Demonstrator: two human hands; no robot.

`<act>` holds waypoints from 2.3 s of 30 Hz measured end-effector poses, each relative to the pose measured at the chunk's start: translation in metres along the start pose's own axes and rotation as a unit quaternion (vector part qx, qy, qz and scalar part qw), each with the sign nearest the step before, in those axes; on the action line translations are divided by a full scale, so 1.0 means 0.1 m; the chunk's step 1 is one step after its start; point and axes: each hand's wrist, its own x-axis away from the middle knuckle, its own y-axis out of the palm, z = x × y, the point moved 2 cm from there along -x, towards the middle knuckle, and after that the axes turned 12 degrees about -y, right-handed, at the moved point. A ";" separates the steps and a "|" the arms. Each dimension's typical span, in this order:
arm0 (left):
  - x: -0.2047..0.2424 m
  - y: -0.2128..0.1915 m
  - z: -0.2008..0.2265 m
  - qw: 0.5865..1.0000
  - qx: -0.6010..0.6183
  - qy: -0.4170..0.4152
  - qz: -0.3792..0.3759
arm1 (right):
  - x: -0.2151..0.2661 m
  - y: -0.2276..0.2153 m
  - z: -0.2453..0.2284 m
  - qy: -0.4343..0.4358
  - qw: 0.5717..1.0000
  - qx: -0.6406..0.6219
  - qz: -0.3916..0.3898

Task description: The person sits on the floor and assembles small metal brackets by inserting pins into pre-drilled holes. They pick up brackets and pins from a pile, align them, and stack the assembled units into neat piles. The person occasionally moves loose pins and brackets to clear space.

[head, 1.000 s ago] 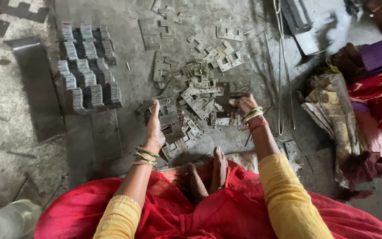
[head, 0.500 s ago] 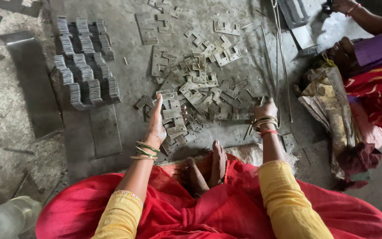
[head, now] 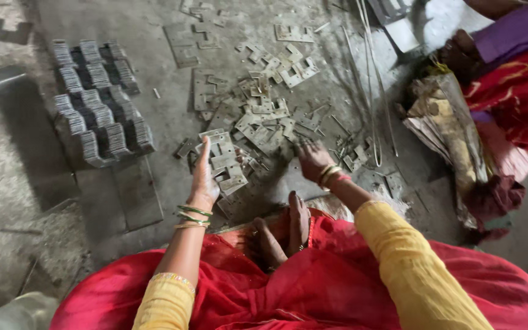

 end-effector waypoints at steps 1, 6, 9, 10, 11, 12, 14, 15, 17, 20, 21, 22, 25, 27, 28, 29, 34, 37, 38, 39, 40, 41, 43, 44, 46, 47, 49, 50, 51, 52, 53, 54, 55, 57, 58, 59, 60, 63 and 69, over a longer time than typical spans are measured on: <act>0.00 0.00 -0.01 1.000 -0.008 0.003 0.002 | -0.04 -0.06 0.02 0.034 0.997 -0.003 -0.071; -0.02 -0.01 -0.06 0.998 -0.056 0.009 0.012 | -0.28 -0.45 0.06 0.222 0.916 -0.330 0.053; -0.05 -0.08 -0.05 0.995 -0.089 -0.012 0.050 | -0.54 -0.48 -0.06 0.167 0.831 -0.526 0.065; -0.06 -0.11 -0.07 0.995 -0.079 -0.026 0.050 | -0.61 -0.44 -0.13 0.114 0.818 -0.559 0.073; -0.06 -0.13 -0.10 0.996 -0.069 -0.040 0.049 | -0.69 -0.39 -0.19 0.073 0.837 -0.536 0.079; -0.07 -0.16 -0.09 0.991 -0.110 -0.013 0.075 | -0.80 -0.32 -0.24 0.031 0.855 -0.511 0.084; -0.11 -0.17 -0.05 0.972 -0.193 0.040 0.124 | -0.99 -0.16 -0.33 0.001 0.933 -0.352 0.074; -0.12 -0.18 -0.05 0.977 -0.172 0.026 0.123 | -1.05 -0.06 -0.39 0.012 0.976 -0.209 0.056; -0.12 -0.19 -0.05 0.984 -0.131 -0.004 0.118 | -1.12 0.11 -0.52 0.017 0.997 -0.050 0.048; -0.08 -0.21 -0.04 0.984 -0.112 -0.011 0.141 | -1.17 0.20 -0.66 0.002 0.997 -0.022 0.069; -0.08 -0.20 -0.03 0.987 -0.102 -0.007 0.124 | -1.18 0.16 -0.69 -0.004 0.997 -0.017 0.070; -0.08 -0.20 -0.02 0.990 -0.092 -0.003 0.108 | -1.17 0.10 -0.71 -0.010 0.997 -0.013 0.072; -0.10 -0.24 -0.02 0.985 -0.123 -0.007 0.122 | -1.13 -0.16 -0.69 0.121 0.984 -0.112 -0.061; -0.13 -0.27 -0.03 0.980 -0.152 0.001 0.129 | -0.98 -0.41 -0.79 -0.010 0.989 -0.118 0.088; -0.16 -0.28 -0.02 0.980 -0.161 0.013 0.120 | -0.93 -0.51 -0.83 -0.076 0.977 -0.119 0.161; -0.17 -0.30 -0.02 0.979 -0.169 0.025 0.114 | -0.91 -0.59 -0.85 -0.148 0.958 -0.073 0.233; -0.23 -0.29 -0.07 0.995 -0.079 0.024 0.063 | -1.16 -0.35 -0.38 -0.022 0.974 -0.062 0.219; -0.18 -0.25 -0.06 0.991 -0.109 0.013 0.071 | -1.64 0.11 0.19 0.161 0.976 -0.086 0.115; -0.16 -0.24 -0.03 0.989 -0.126 0.006 0.076 | -1.79 0.25 0.35 0.174 0.975 -0.057 0.126; -0.13 -0.23 -0.01 0.994 -0.084 -0.012 0.068 | -1.91 0.37 0.50 0.190 0.972 -0.026 0.138; -0.10 -0.22 0.01 0.997 -0.041 -0.029 0.061 | -2.03 0.51 0.62 0.227 0.961 -0.101 0.118; -0.08 -0.19 0.02 0.998 0.001 -0.047 0.050 | -2.11 0.60 0.74 0.264 0.944 -0.173 0.098; -0.04 -0.14 0.04 0.997 0.049 -0.064 -0.003 | -2.09 0.66 0.84 0.293 0.919 -0.248 0.092; -0.02 -0.12 0.04 0.994 0.073 -0.074 -0.030 | -2.02 0.64 0.86 0.287 0.918 -0.252 0.107; -0.01 -0.14 0.07 0.997 0.051 -0.045 0.044 | -1.86 0.50 0.82 0.286 0.910 -0.273 0.125; 0.00 -0.16 0.08 0.995 0.041 -0.028 0.081 | -1.73 0.37 0.78 0.289 0.903 -0.291 0.127; -0.04 -0.19 0.08 0.998 0.035 -0.008 0.057 | -1.46 0.07 0.63 0.279 0.905 -0.289 0.139; -0.05 -0.21 0.04 0.998 0.032 0.000 0.046 | -1.33 -0.07 0.54 0.265 0.914 -0.268 0.150; -0.07 -0.23 0.03 0.997 -0.012 0.023 0.067 | -1.24 -0.23 0.46 0.251 0.921 -0.247 0.165; -0.09 -0.24 0.01 0.993 -0.056 0.047 0.088 | -1.14 -0.30 0.39 0.300 0.824 -0.459 0.142; -0.11 -0.26 0.03 0.986 -0.101 0.075 0.109 | -1.10 -0.36 0.29 0.327 0.680 -0.646 0.115; -0.15 -0.28 0.05 0.982 -0.133 0.081 0.109 | -1.06 -0.39 0.18 0.334 0.497 -0.797 0.080; -0.16 -0.31 0.04 0.977 -0.163 0.085 0.112 | -1.02 -0.44 0.10 0.238 0.617 -0.747 0.064; -0.16 -0.37 0.00 0.975 -0.167 0.072 0.124 | -0.96 -0.45 -0.03 0.030 0.806 -0.591 0.027; -0.15 -0.39 -0.02 0.979 -0.141 0.057 0.133 | -0.94 -0.41 0.01 0.106 0.863 -0.494 0.020; -0.16 -0.39 -0.02 0.982 -0.115 0.044 0.142 | -0.95 -0.38 0.06 0.179 0.904 -0.387 0.012; -0.16 -0.38 -0.01 0.982 -0.116 0.047 0.138 | -0.95 -0.35 0.11 0.250 0.929 -0.274 0.004; -0.10 -0.37 0.00 0.982 -0.110 0.037 0.147 | -1.00 -0.18 0.15 0.314 0.944 -0.098 -0.029; -0.02 -0.28 0.05 0.985 -0.011 0.010 0.175 | -1.00 0.21 0.34 0.428 0.872 -0.226 0.070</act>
